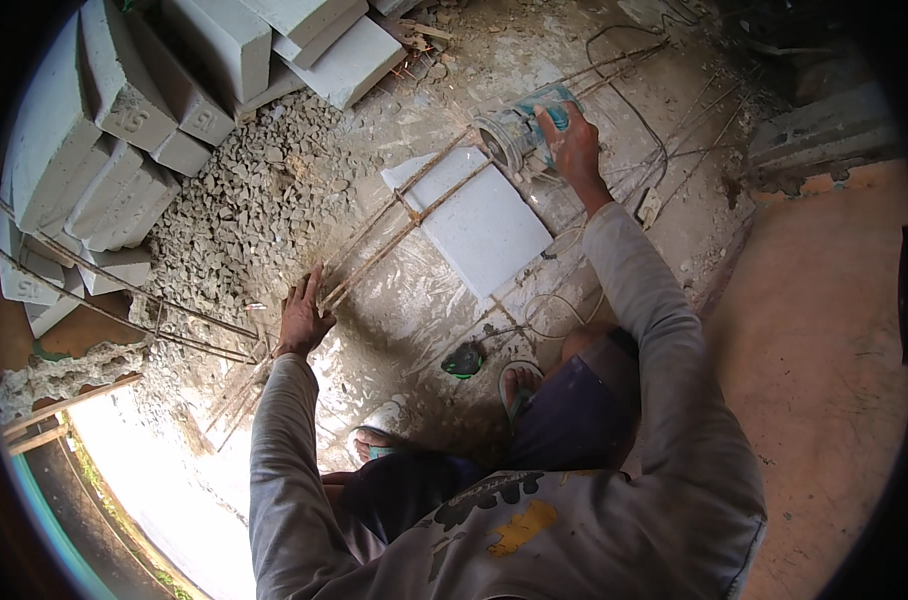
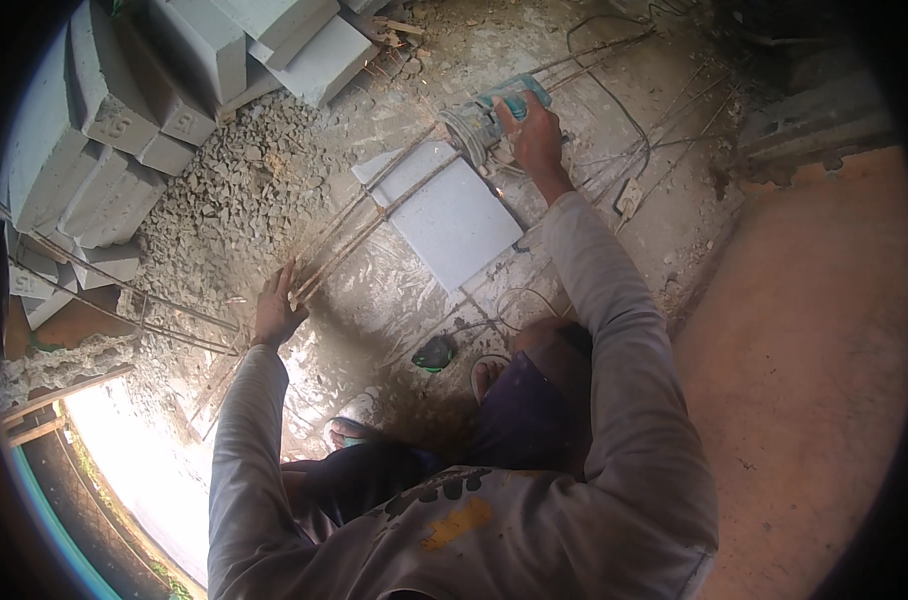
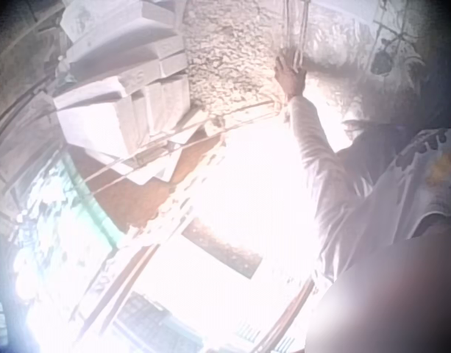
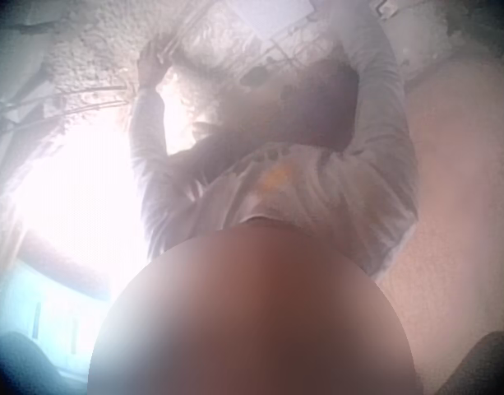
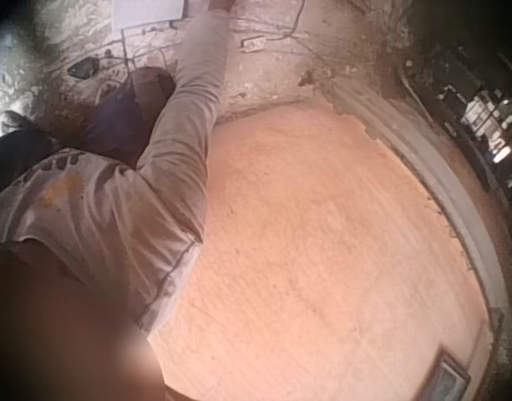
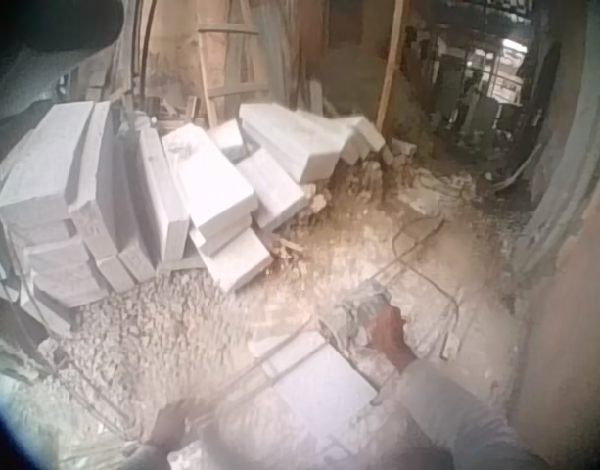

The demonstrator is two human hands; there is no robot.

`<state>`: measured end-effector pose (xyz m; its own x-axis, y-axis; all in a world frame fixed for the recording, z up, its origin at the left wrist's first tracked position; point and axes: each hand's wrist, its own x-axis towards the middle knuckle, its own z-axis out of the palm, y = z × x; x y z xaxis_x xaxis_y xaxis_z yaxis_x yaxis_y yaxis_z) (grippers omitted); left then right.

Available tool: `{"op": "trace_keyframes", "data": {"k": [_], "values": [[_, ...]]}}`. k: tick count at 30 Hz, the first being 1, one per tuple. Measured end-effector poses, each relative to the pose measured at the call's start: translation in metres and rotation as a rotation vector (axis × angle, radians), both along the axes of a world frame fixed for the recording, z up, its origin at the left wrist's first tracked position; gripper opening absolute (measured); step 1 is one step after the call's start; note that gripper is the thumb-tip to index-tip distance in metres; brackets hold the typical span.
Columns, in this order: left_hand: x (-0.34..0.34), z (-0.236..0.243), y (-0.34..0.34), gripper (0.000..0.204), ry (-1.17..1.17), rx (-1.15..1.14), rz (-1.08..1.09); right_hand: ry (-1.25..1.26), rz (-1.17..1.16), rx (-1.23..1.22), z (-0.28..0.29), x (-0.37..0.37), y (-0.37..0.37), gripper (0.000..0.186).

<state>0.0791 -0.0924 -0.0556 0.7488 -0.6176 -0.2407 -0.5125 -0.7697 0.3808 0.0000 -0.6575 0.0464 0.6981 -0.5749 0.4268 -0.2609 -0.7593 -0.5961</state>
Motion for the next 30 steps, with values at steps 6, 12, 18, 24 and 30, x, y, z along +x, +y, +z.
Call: {"op": "trace_keyframes", "data": {"k": [6,12,18,24,30], "values": [[0.0,0.0,0.001,0.113,-0.001,-0.007,0.0,0.071,-0.044,0.015,0.012,-0.001,0.008,0.05],[-0.001,0.003,-0.002,0.114,0.008,0.008,0.011,0.105,-0.069,0.027,0.012,0.0,0.007,0.052],[-0.001,0.003,-0.002,0.117,0.006,0.013,0.013,0.052,-0.052,0.049,0.01,0.001,0.007,0.051],[-0.001,0.006,-0.003,0.115,0.021,0.027,0.016,0.037,-0.038,0.034,0.014,0.0,0.01,0.048],[-0.001,0.006,-0.004,0.113,0.016,0.025,0.011,0.028,-0.038,-0.004,0.009,0.001,0.004,0.049]]}}
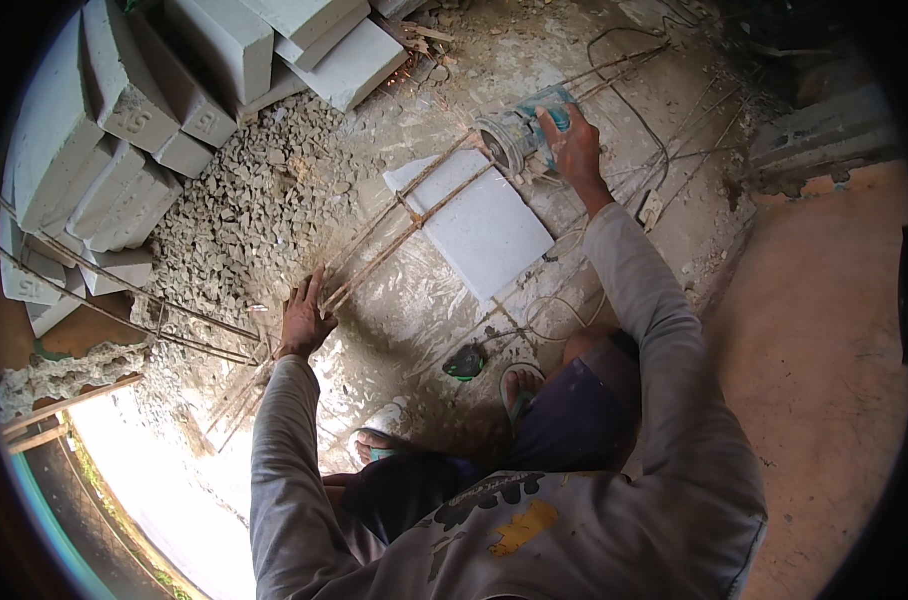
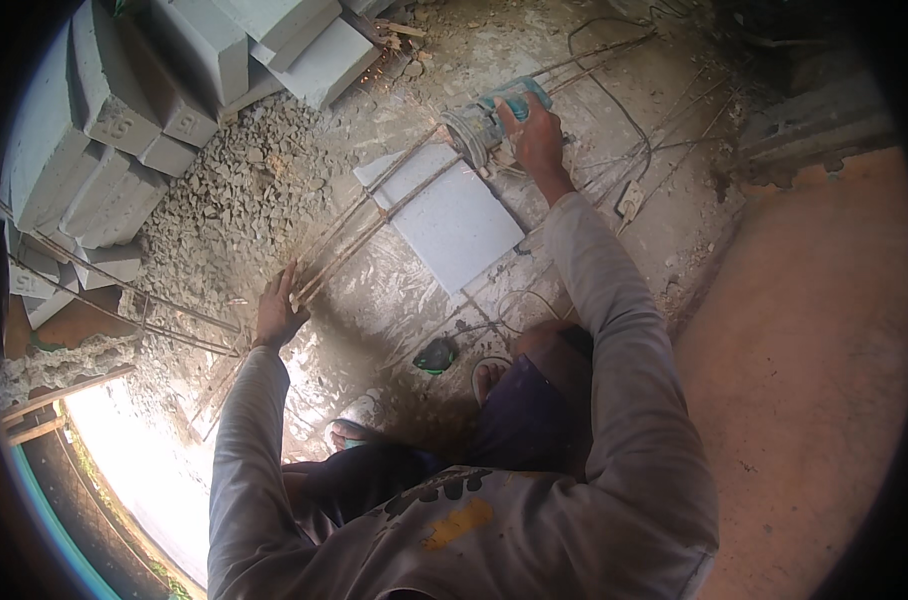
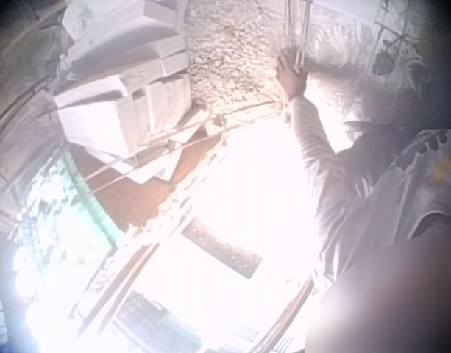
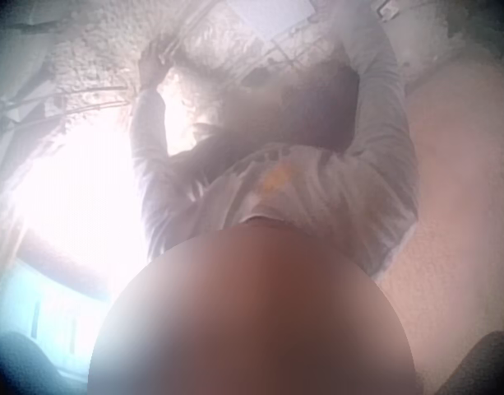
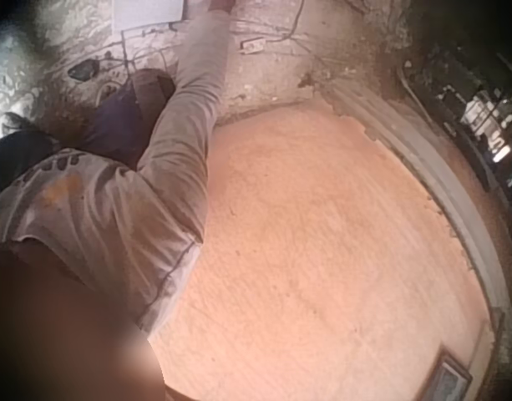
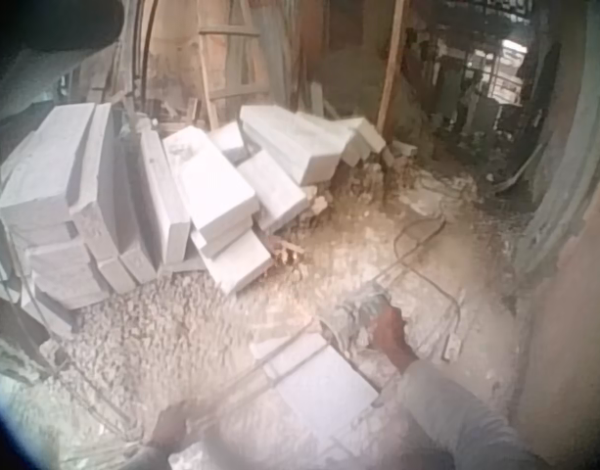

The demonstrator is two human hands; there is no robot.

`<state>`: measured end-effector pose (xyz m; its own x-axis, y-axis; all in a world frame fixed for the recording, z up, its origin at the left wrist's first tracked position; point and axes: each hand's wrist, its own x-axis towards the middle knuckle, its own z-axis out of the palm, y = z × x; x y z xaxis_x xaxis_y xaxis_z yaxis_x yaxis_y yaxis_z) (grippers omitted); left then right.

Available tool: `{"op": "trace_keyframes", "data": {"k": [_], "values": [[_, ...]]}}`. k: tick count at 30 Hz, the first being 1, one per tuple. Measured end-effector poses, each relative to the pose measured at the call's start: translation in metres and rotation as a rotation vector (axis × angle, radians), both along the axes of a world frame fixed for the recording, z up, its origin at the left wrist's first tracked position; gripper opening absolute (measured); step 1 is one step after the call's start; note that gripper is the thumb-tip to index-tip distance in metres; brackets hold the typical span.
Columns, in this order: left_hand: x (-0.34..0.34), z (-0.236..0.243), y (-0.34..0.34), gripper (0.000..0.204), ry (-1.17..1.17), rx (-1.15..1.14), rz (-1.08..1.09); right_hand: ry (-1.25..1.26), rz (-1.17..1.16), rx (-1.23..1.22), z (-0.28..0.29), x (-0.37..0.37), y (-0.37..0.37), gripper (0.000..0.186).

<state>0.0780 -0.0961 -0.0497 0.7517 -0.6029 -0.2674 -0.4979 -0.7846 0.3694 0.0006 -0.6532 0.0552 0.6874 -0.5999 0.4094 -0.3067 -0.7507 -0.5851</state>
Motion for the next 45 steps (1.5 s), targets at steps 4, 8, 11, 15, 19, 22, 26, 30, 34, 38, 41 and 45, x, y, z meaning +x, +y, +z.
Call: {"op": "trace_keyframes", "data": {"k": [4,8,11,15,19,22,26,30,34,38,41,45], "values": [[0.001,-0.001,0.001,0.113,0.001,-0.007,-0.003,0.006,0.005,0.037,0.002,0.0,0.001,0.049],[0.001,-0.002,0.001,0.113,0.001,-0.004,0.0,0.009,-0.002,0.04,0.004,0.0,0.003,0.049],[0.001,-0.003,0.003,0.112,-0.007,-0.01,-0.002,0.01,0.001,0.037,0.005,0.001,0.004,0.049],[-0.001,-0.003,0.002,0.113,-0.063,-0.012,-0.032,0.004,0.014,0.018,-0.001,0.001,-0.002,0.048],[0.001,-0.004,0.002,0.113,-0.024,-0.014,-0.012,-0.015,0.03,0.033,-0.01,0.003,-0.008,0.048],[0.0,-0.001,0.0,0.113,-0.036,-0.015,-0.024,-0.007,0.019,0.042,-0.011,0.003,-0.008,0.049],[0.0,-0.001,0.002,0.113,-0.061,-0.025,-0.04,-0.006,0.031,0.056,-0.006,0.003,-0.006,0.05],[0.0,-0.003,0.003,0.114,-0.065,-0.03,-0.039,0.02,0.006,0.056,-0.002,0.002,-0.002,0.051],[0.0,-0.003,0.002,0.112,-0.062,-0.04,-0.041,0.011,-0.001,0.026,-0.005,0.004,-0.005,0.051],[-0.001,-0.001,0.001,0.111,-0.074,-0.025,-0.033,-0.005,0.014,0.027,-0.001,0.005,-0.002,0.049],[-0.001,-0.003,0.003,0.11,-0.066,-0.035,-0.033,-0.008,0.007,0.038,0.001,0.005,0.002,0.046],[0.0,-0.003,0.001,0.109,-0.067,-0.04,-0.034,-0.054,0.033,0.038,-0.001,0.005,-0.002,0.045]]}}
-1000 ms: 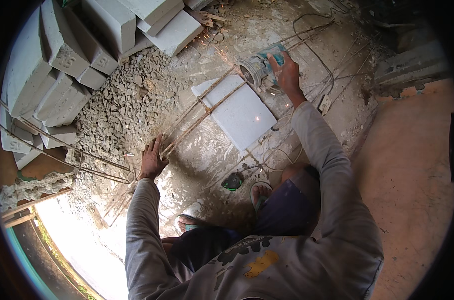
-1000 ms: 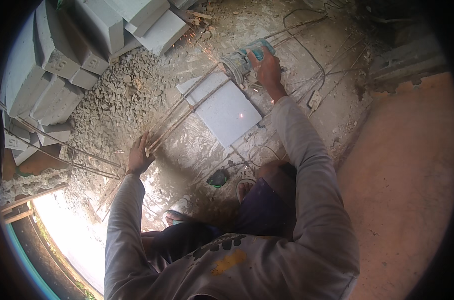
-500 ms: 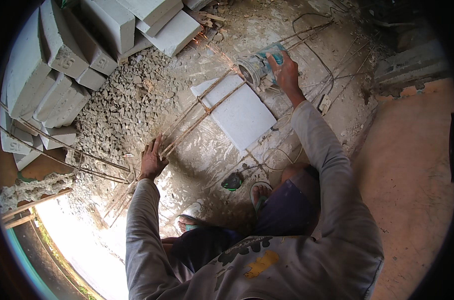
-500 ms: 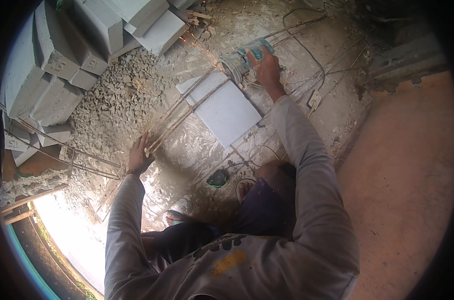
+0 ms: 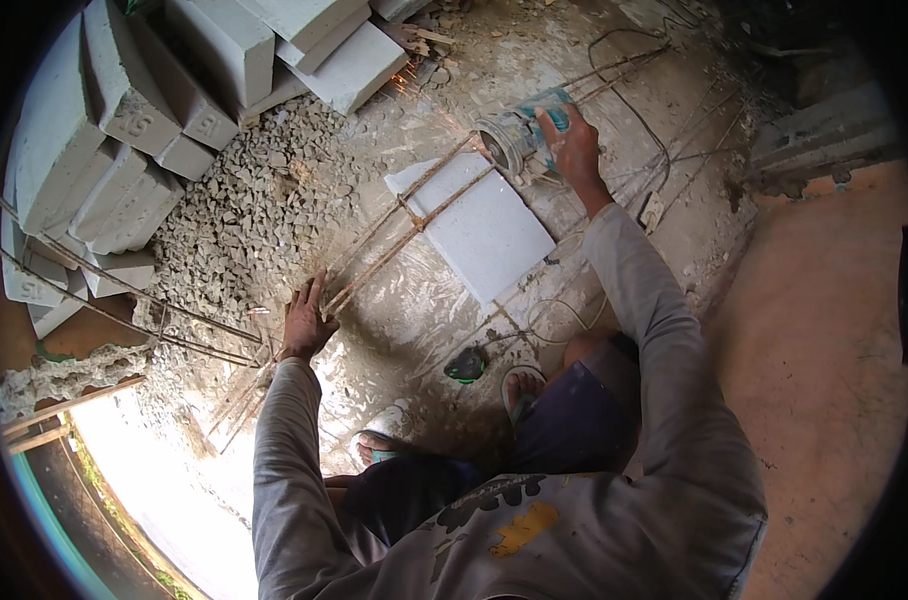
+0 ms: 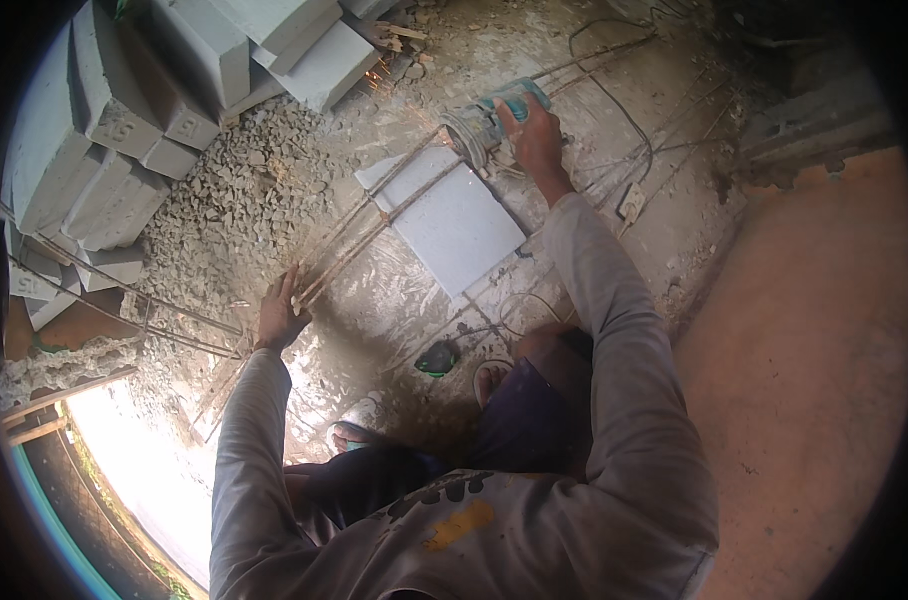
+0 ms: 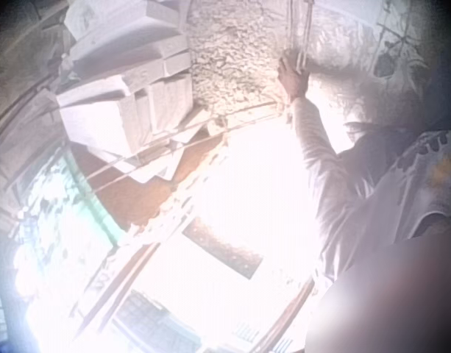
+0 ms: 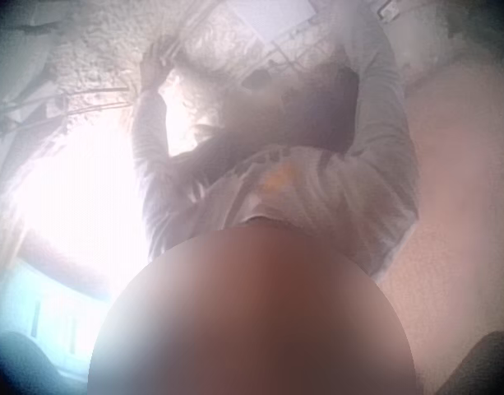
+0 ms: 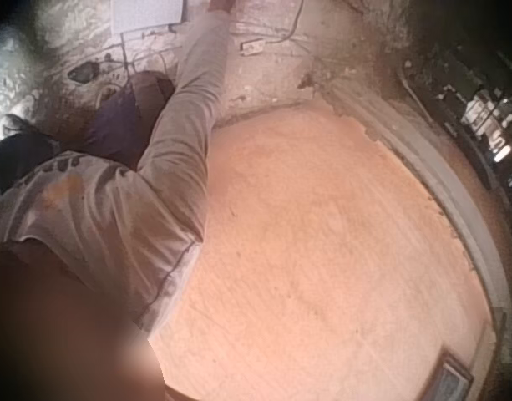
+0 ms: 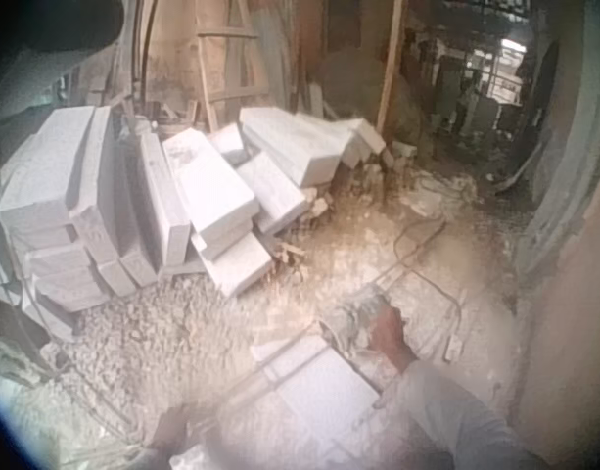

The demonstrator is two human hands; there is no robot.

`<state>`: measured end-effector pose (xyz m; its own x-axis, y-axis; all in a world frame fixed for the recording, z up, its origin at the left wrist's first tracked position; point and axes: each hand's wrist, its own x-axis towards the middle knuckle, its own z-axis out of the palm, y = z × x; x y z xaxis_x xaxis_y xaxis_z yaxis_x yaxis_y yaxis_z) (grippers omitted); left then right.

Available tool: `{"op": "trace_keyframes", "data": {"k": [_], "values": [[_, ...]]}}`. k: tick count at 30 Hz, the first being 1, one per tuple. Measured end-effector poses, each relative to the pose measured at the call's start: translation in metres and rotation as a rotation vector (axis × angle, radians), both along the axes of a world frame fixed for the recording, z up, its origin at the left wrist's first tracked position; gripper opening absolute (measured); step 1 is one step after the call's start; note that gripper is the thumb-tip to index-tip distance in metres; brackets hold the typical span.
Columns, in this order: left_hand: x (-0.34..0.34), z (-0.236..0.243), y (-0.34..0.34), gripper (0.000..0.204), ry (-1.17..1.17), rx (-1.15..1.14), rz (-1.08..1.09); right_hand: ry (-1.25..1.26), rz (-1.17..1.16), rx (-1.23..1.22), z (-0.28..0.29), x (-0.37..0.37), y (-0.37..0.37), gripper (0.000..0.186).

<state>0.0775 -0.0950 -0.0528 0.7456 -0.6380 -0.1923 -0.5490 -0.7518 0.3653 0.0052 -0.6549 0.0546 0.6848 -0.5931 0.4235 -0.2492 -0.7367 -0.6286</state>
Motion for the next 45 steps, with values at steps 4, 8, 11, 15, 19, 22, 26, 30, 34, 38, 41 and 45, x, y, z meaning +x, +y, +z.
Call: {"op": "trace_keyframes", "data": {"k": [4,8,11,15,19,22,26,30,34,38,41,45], "values": [[-0.001,0.002,0.0,0.109,0.009,0.014,0.012,0.028,-0.024,0.012,0.001,0.001,0.003,0.045],[0.0,0.0,0.002,0.11,0.03,-0.003,0.011,0.045,-0.045,0.003,0.003,0.002,0.005,0.043],[0.0,-0.001,0.0,0.111,0.014,0.027,0.014,0.034,-0.036,0.007,-0.001,0.002,0.001,0.042],[0.0,-0.001,0.0,0.111,0.022,0.027,0.017,-0.008,-0.006,0.016,-0.004,0.002,-0.001,0.042],[-0.001,-0.002,0.002,0.111,0.021,0.034,0.029,0.005,-0.016,0.016,-0.001,0.001,0.002,0.042],[0.0,-0.002,0.0,0.111,0.01,0.036,0.027,-0.001,-0.021,0.022,-0.007,0.0,-0.004,0.042],[0.0,-0.001,-0.001,0.11,0.001,0.031,0.017,-0.003,-0.026,-0.01,-0.013,-0.001,-0.01,0.043],[0.0,-0.002,0.002,0.109,0.0,0.035,0.015,-0.02,-0.007,-0.046,-0.01,-0.002,-0.006,0.044],[0.0,0.001,0.0,0.109,0.018,0.047,0.019,-0.029,0.016,0.0,-0.002,-0.005,-0.002,0.043],[0.0,0.002,0.0,0.108,0.019,0.049,0.019,-0.005,-0.004,-0.057,0.001,-0.007,0.0,0.038],[0.0,-0.001,0.001,0.107,0.006,0.054,0.017,0.013,-0.017,-0.09,0.001,-0.006,-0.002,0.036],[-0.001,0.003,0.0,0.107,0.017,0.049,0.017,0.046,-0.055,-0.098,0.002,-0.005,0.002,0.035]]}}
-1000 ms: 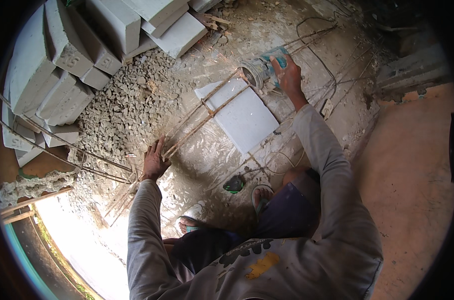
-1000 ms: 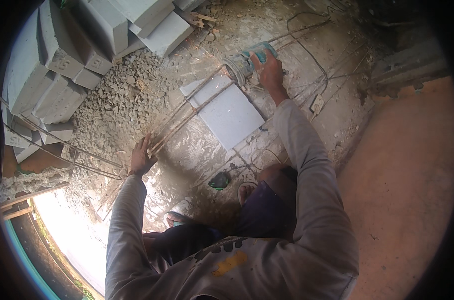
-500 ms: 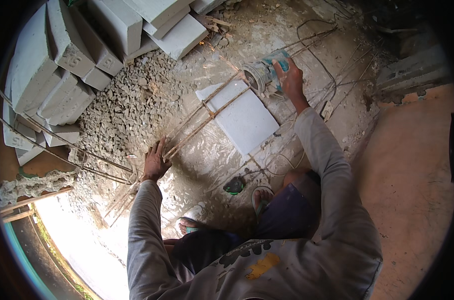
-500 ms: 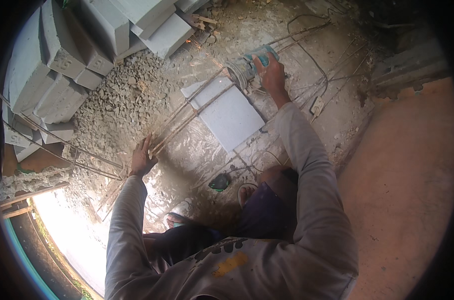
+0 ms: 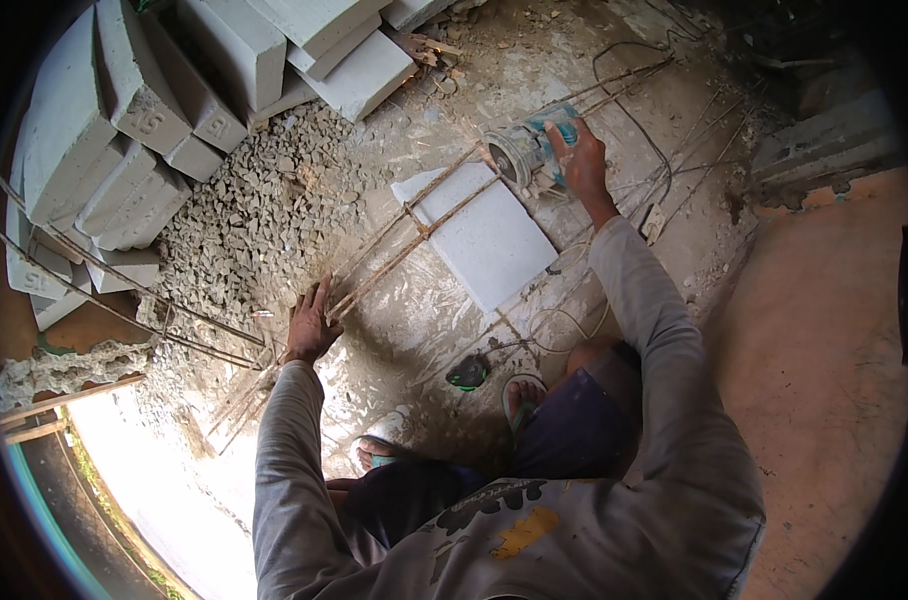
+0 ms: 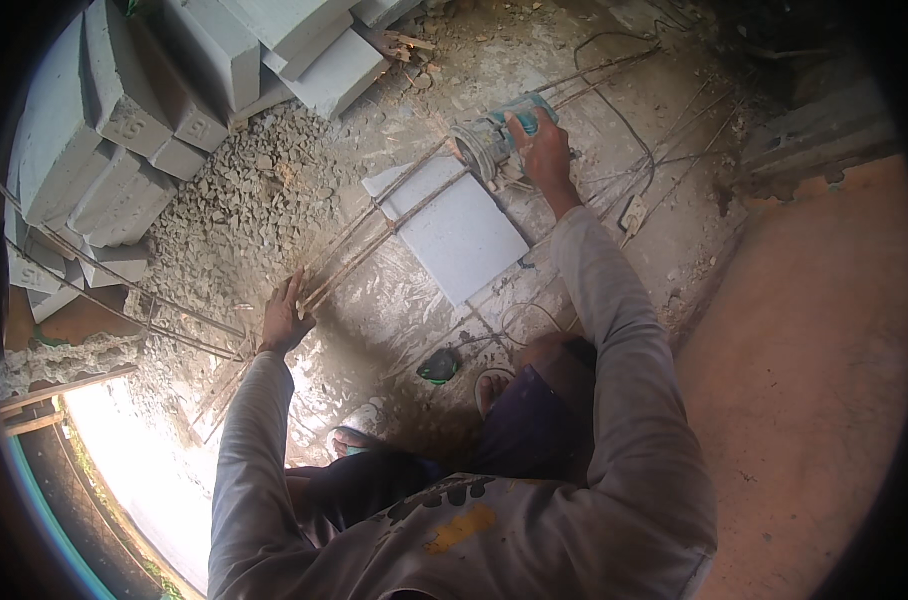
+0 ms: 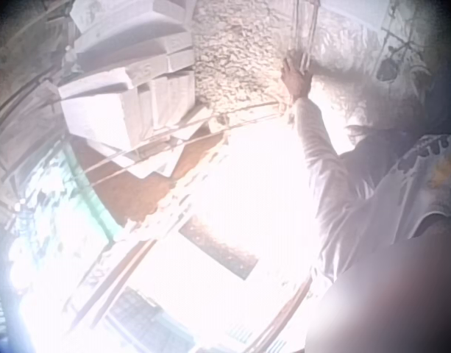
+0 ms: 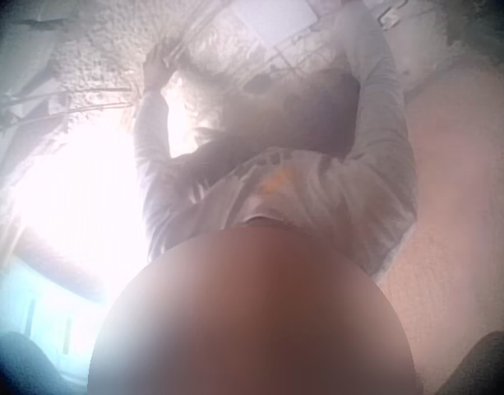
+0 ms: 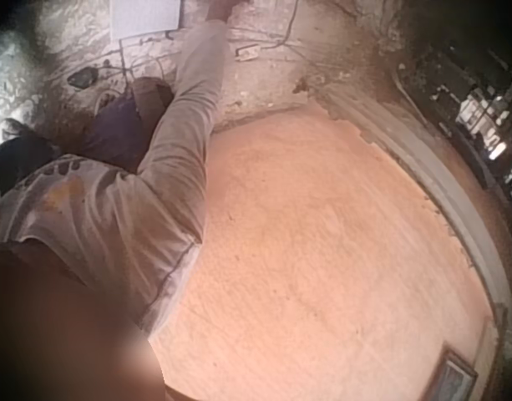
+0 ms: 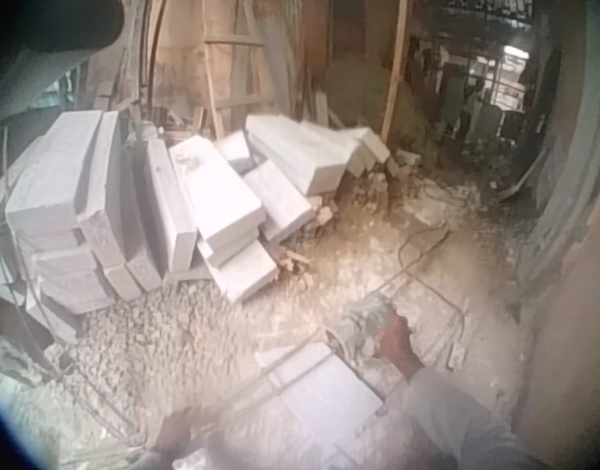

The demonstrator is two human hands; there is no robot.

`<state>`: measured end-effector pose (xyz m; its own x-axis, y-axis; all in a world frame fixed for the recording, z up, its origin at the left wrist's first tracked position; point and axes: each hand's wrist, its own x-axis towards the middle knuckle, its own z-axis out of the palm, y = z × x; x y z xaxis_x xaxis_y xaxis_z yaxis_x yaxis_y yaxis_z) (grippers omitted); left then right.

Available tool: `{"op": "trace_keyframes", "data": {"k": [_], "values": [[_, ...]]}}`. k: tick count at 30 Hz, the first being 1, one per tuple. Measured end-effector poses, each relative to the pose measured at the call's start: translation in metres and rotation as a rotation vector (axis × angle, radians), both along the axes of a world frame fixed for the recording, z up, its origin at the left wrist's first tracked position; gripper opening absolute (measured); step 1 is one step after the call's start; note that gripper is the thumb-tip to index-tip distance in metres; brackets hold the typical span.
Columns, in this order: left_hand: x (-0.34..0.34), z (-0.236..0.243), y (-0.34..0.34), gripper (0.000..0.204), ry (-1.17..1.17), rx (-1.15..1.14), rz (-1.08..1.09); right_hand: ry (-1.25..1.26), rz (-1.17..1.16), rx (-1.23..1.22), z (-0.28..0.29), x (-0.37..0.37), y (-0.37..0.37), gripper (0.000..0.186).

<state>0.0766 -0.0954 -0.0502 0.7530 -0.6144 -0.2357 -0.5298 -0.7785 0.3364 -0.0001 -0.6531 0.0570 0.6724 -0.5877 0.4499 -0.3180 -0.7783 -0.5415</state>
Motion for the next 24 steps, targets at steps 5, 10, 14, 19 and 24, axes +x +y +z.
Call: {"op": "trace_keyframes", "data": {"k": [5,10,14,19,24], "values": [[-0.001,0.001,-0.001,0.107,-0.001,-0.017,0.001,-0.02,0.051,0.07,-0.004,0.002,-0.007,0.045],[-0.001,0.0,0.0,0.108,-0.007,-0.018,0.0,-0.018,0.042,0.072,-0.009,0.004,-0.009,0.052],[-0.001,-0.001,0.001,0.109,0.0,-0.019,0.005,0.006,0.023,0.077,-0.006,0.006,-0.006,0.054],[-0.001,0.0,0.0,0.111,-0.002,-0.011,0.001,-0.016,0.004,0.016,-0.005,0.006,-0.004,0.045],[0.0,0.0,0.0,0.111,0.007,-0.021,-0.002,-0.009,-0.001,0.08,-0.005,0.007,-0.004,0.053]]}}
